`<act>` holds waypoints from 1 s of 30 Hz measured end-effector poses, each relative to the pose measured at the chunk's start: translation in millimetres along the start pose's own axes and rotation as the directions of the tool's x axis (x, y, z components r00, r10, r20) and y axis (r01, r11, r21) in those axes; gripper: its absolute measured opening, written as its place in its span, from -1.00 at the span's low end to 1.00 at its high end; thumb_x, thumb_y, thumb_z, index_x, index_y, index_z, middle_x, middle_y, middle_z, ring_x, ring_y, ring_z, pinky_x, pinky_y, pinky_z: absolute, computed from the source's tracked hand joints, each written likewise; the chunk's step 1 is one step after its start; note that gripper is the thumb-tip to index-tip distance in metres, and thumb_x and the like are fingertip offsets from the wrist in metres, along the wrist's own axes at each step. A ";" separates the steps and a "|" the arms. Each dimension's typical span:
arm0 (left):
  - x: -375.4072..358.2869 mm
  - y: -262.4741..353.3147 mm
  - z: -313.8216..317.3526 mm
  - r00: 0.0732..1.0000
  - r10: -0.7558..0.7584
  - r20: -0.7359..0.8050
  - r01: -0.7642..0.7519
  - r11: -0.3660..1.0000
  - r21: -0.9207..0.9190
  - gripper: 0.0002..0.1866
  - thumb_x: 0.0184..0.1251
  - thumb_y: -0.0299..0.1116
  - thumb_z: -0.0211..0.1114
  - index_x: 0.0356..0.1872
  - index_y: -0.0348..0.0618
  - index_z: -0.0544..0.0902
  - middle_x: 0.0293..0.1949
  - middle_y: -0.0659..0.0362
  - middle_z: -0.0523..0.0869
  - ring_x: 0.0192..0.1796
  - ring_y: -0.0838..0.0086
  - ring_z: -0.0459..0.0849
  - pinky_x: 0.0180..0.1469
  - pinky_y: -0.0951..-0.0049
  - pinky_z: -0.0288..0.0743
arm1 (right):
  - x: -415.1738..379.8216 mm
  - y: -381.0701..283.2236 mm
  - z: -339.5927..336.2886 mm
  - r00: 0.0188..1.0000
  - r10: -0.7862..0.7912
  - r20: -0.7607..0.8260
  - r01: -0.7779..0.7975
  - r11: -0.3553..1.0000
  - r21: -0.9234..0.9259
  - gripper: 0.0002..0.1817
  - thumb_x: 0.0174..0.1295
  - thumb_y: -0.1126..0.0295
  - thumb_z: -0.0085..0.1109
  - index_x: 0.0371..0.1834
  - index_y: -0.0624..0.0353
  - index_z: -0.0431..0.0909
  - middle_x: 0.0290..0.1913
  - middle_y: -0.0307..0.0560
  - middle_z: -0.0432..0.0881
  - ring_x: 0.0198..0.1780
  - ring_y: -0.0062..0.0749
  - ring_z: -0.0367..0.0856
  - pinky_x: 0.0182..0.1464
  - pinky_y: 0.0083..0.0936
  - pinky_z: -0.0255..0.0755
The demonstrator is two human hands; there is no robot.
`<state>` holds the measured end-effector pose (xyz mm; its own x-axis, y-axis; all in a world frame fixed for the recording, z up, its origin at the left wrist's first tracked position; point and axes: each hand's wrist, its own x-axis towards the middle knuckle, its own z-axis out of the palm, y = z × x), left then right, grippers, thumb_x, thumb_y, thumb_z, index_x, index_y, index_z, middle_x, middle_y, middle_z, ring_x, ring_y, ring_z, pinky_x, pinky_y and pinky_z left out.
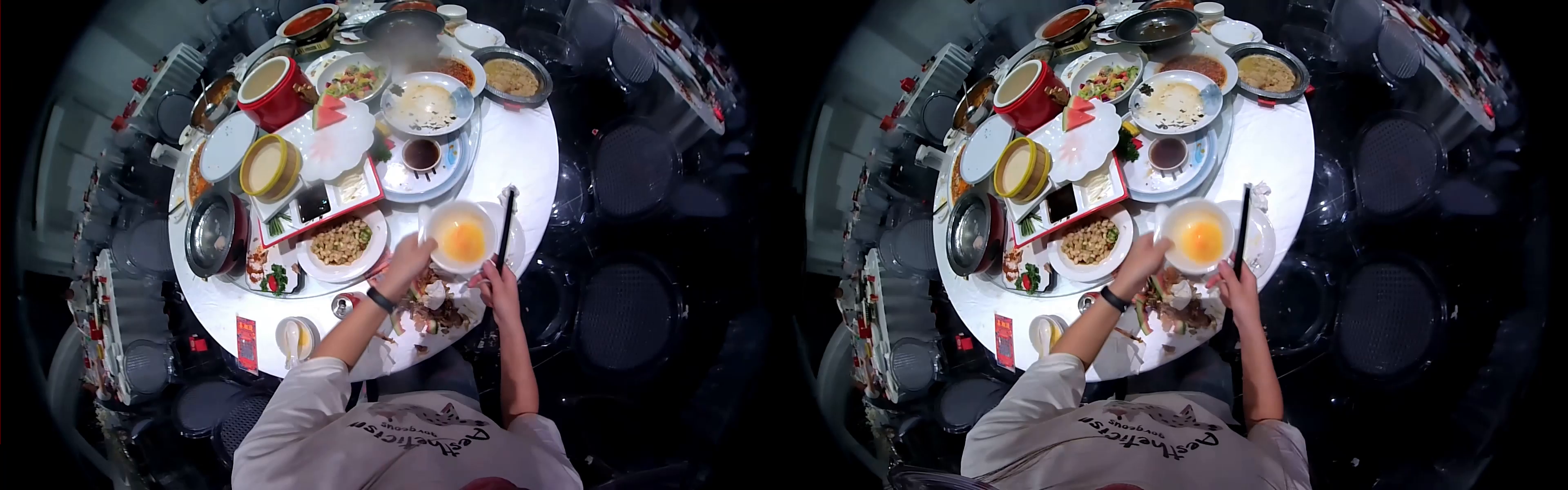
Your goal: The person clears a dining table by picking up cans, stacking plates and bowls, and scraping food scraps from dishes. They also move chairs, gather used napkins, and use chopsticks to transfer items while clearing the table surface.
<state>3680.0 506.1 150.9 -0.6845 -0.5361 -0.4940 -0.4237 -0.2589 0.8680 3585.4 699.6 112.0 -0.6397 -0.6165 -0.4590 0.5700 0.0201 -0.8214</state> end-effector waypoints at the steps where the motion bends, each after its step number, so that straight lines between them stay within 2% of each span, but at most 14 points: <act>1: -10.6 -8.3 2.8 1.000 0.017 -0.004 -0.017 1.000 0.005 -0.76 0.29 -0.30 0.12 -0.22 -0.31 0.55 -0.62 0.28 0.51 -0.68 0.64 0.42 -0.66 0.59 0.24 | 0.2 1.2 4.0 1.000 0.002 0.002 -0.002 1.000 -0.022 -0.77 0.37 0.31 0.04 -0.05 0.22 0.43 -0.62 -0.21 0.51 -0.79 -0.78 0.10 -0.76 -0.72 -0.08; 4: -27.9 -48.7 1.2 0.989 0.136 -0.057 -0.132 0.988 0.079 -0.72 0.30 -0.31 0.11 -0.12 -0.32 0.58 -0.57 0.26 0.56 -0.63 0.64 0.46 -0.61 0.59 0.29 | -9.8 8.2 15.9 0.999 -0.030 -0.022 0.027 0.994 -0.107 -0.86 0.33 0.37 0.08 -0.31 0.20 0.45 -0.71 -0.36 0.34 -0.80 -0.75 0.14 -0.76 -0.69 -0.05; 6: -33.2 -68.0 -3.2 0.965 0.256 -0.063 -0.244 0.958 0.150 -0.72 0.33 -0.30 0.12 -0.10 -0.30 0.59 -0.53 0.27 0.58 -0.58 0.65 0.47 -0.56 0.59 0.31 | -25.8 9.3 31.6 0.996 -0.068 -0.056 0.058 0.985 -0.160 -0.89 0.30 0.40 0.07 -0.33 0.20 0.47 -0.72 -0.39 0.31 -0.80 -0.71 0.18 -0.76 -0.68 -0.01; 8: -41.7 -83.7 -8.4 0.960 0.276 -0.042 -0.269 0.955 0.126 -0.69 0.39 -0.19 0.15 -0.13 -0.28 0.60 -0.55 0.31 0.55 -0.56 0.69 0.44 -0.52 0.62 0.29 | -35.7 9.6 33.9 0.998 -0.040 -0.056 0.029 0.981 -0.190 -0.88 0.27 0.42 0.02 -0.27 0.24 0.49 -0.68 -0.25 0.46 -0.78 -0.70 0.20 -0.73 -0.67 0.02; 9: -57.2 -71.3 -16.3 0.980 0.201 -0.005 -0.199 0.973 0.119 -0.67 0.41 -0.12 0.15 -0.19 -0.25 0.60 -0.58 0.34 0.50 -0.57 0.72 0.41 -0.54 0.63 0.25 | -39.7 3.2 34.5 0.999 -0.003 -0.048 -0.005 0.985 -0.172 -0.87 0.26 0.41 0.01 -0.27 0.25 0.49 -0.67 -0.19 0.50 -0.79 -0.68 0.20 -0.74 -0.68 0.02; 11: -85.2 -55.3 -34.3 0.973 0.226 -0.048 -0.218 0.967 0.133 -0.57 0.40 -0.07 0.13 -0.13 -0.35 0.59 -0.41 0.14 0.63 -0.35 0.44 0.58 -0.22 0.41 0.44 | -28.0 -2.9 19.3 0.999 0.015 -0.034 -0.021 0.984 -0.174 -0.83 0.24 0.38 0.01 -0.30 0.28 0.50 -0.67 -0.11 0.54 -0.81 -0.65 0.20 -0.77 -0.66 -0.01; 14: -124.9 -50.7 -68.2 0.972 0.213 -0.095 -0.229 0.948 -0.219 -0.64 0.47 -0.16 0.06 -0.08 -0.29 0.59 -0.42 0.25 0.56 -0.37 0.61 0.52 -0.33 0.53 0.43 | 11.9 -39.1 -1.6 0.992 -0.064 -0.113 0.026 0.952 -0.304 -0.80 0.24 0.36 0.00 -0.37 0.28 0.53 -0.68 -0.12 0.53 -0.83 -0.64 0.21 -0.78 -0.65 0.01; 18: -173.8 -47.9 -110.6 0.959 0.103 -0.265 -0.173 0.951 -0.257 -0.71 0.52 -0.17 -0.01 -0.11 -0.16 0.57 -0.64 0.48 0.22 -0.67 0.81 0.12 -0.63 0.71 -0.05 | 119.8 -113.6 -33.7 0.970 -0.216 -0.114 0.152 0.900 -0.409 -0.78 0.24 0.35 -0.04 -0.38 0.30 0.52 -0.67 -0.10 0.55 -0.84 -0.63 0.20 -0.78 -0.62 0.03; 20: -183.7 -61.4 -126.8 0.930 -0.009 -0.368 -0.114 0.943 -0.313 -0.70 0.53 -0.17 -0.03 -0.13 -0.15 0.58 -0.64 0.49 0.20 -0.66 0.81 0.12 -0.63 0.72 -0.05 | 183.8 -151.3 -32.9 0.917 -0.389 -0.091 0.307 0.831 -0.464 -0.76 0.25 0.33 -0.05 -0.34 0.30 0.51 -0.66 -0.07 0.56 -0.84 -0.62 0.22 -0.78 -0.60 0.05; 22: -191.9 -67.1 -130.8 0.839 -0.061 -0.540 -0.135 0.939 -0.315 -0.70 0.53 -0.17 -0.04 -0.16 -0.15 0.58 -0.64 0.48 0.21 -0.67 0.82 0.11 -0.64 0.74 -0.05 | 251.0 -189.0 -21.5 0.846 -0.527 -0.079 0.368 0.685 -0.628 -0.75 0.25 0.33 -0.06 -0.19 0.29 0.49 -0.60 0.01 0.59 -0.81 -0.53 0.31 -0.75 -0.55 0.16; 24: -192.7 -69.4 -127.4 0.731 -0.120 -0.672 -0.150 0.932 -0.330 -0.70 0.53 -0.18 -0.05 -0.17 -0.15 0.57 -0.64 0.49 0.19 -0.67 0.82 0.09 -0.64 0.74 -0.07 | 348.3 -221.1 -22.6 0.712 -0.702 0.007 0.355 0.352 -0.866 -0.67 0.25 0.33 -0.05 0.00 0.27 0.45 -0.50 0.12 0.63 -0.66 -0.31 0.52 -0.60 -0.39 0.37; 26: -194.9 -61.1 -118.7 0.672 -0.172 -0.720 -0.177 0.907 -0.382 -0.70 0.53 -0.17 -0.05 -0.17 -0.16 0.55 -0.65 0.49 0.16 -0.67 0.82 0.06 -0.65 0.73 -0.09 | 414.0 -237.1 -10.0 0.572 -0.805 0.158 0.247 -0.015 -0.969 -0.58 0.24 0.32 -0.02 0.15 0.26 0.40 -0.39 0.21 0.66 -0.42 -0.05 0.66 -0.34 -0.21 0.51; 28: -192.6 -66.7 -111.5 0.649 -0.203 -0.733 -0.201 0.884 -0.423 -0.71 0.54 -0.19 -0.06 -0.16 -0.19 0.52 -0.66 0.47 0.17 -0.67 0.81 0.07 -0.64 0.71 -0.08 | 410.7 -257.2 52.1 0.569 -0.799 0.195 0.110 -0.161 -0.981 -0.50 0.23 0.33 0.00 0.26 0.20 0.32 -0.34 0.24 0.66 -0.28 0.08 0.67 -0.19 -0.12 0.52; 30: -188.4 -70.8 -102.4 0.593 -0.259 -0.762 -0.184 0.878 -0.442 -0.72 0.54 -0.22 -0.07 -0.14 -0.21 0.51 -0.67 0.45 0.19 -0.67 0.80 0.08 -0.63 0.71 -0.07 | 444.9 -257.4 73.8 0.557 -0.769 0.312 0.037 -0.353 -0.935 -0.43 0.22 0.36 -0.01 0.35 0.15 0.23 -0.36 0.18 0.67 -0.29 0.06 0.67 -0.22 -0.09 0.53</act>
<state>3899.7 543.1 187.6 0.1561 -0.8633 -0.4799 0.0161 -0.4836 0.8751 3192.1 362.0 144.2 -0.6340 -0.6048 0.4819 -0.7066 0.7063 -0.0434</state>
